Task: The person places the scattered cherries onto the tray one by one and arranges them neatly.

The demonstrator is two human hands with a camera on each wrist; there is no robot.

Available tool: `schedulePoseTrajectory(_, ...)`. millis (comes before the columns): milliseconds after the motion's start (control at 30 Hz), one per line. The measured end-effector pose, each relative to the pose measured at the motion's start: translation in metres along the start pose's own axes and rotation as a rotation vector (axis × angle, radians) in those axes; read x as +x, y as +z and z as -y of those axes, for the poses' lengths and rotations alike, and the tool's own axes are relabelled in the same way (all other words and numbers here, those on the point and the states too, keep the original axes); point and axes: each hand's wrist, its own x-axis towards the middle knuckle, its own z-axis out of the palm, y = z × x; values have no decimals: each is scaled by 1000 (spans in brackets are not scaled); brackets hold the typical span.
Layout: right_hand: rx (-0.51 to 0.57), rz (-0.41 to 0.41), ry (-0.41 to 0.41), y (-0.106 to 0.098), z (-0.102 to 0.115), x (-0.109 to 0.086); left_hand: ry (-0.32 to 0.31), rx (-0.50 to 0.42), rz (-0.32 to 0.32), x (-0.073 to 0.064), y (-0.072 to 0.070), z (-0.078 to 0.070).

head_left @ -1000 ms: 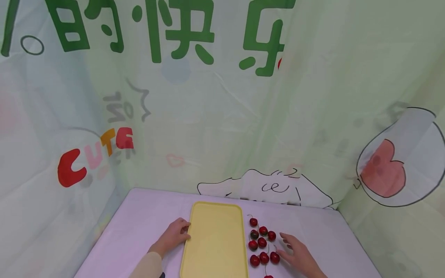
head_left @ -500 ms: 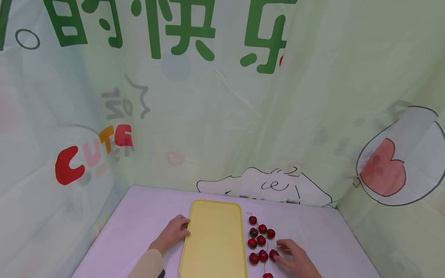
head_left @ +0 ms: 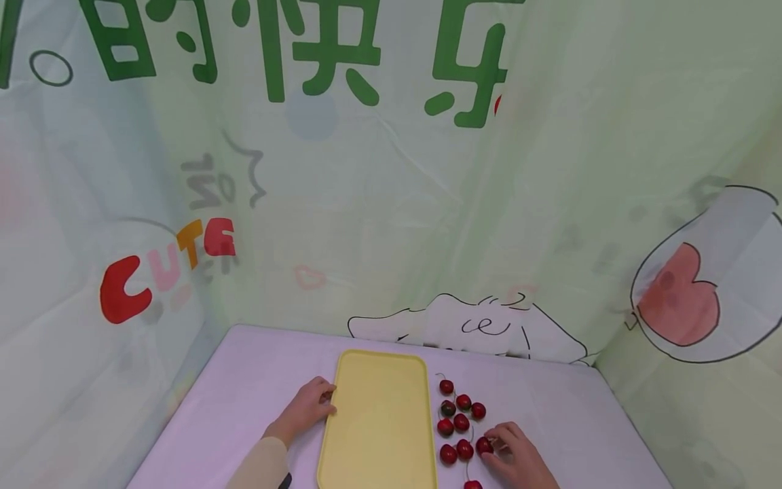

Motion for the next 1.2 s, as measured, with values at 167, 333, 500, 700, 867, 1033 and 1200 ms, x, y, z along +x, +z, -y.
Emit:
schedulePoseTrajectory(167, 11, -2, 0, 2, 1, -1, -3, -11, 0, 0, 1, 1)
schedulePoseTrajectory(333, 17, -8, 21, 6, 2, -3, 12, -1, -5, 0, 2, 2)
schedulePoseTrajectory(500, -6, -30, 9, 8, 4, -5, 17, -17, -7, 0, 1, -1)
schedulePoseTrajectory(700, 22, -63, 46, 3, 15, -3, -13, -30, -4, -1, -2, -7)
schedulePoseTrajectory(867, 96, -134, 65, -7, 27, 0, -30, -39, 8, -4, -2, -8)
schedulePoseTrajectory(1033, 154, -231, 28, -20, 48, 10, -39, -18, 5, -1, -2, -6)
schedulePoseTrajectory(1200, 198, -266, 7, -29, 73, 20, -53, 5, 5, 0, -1, -4)
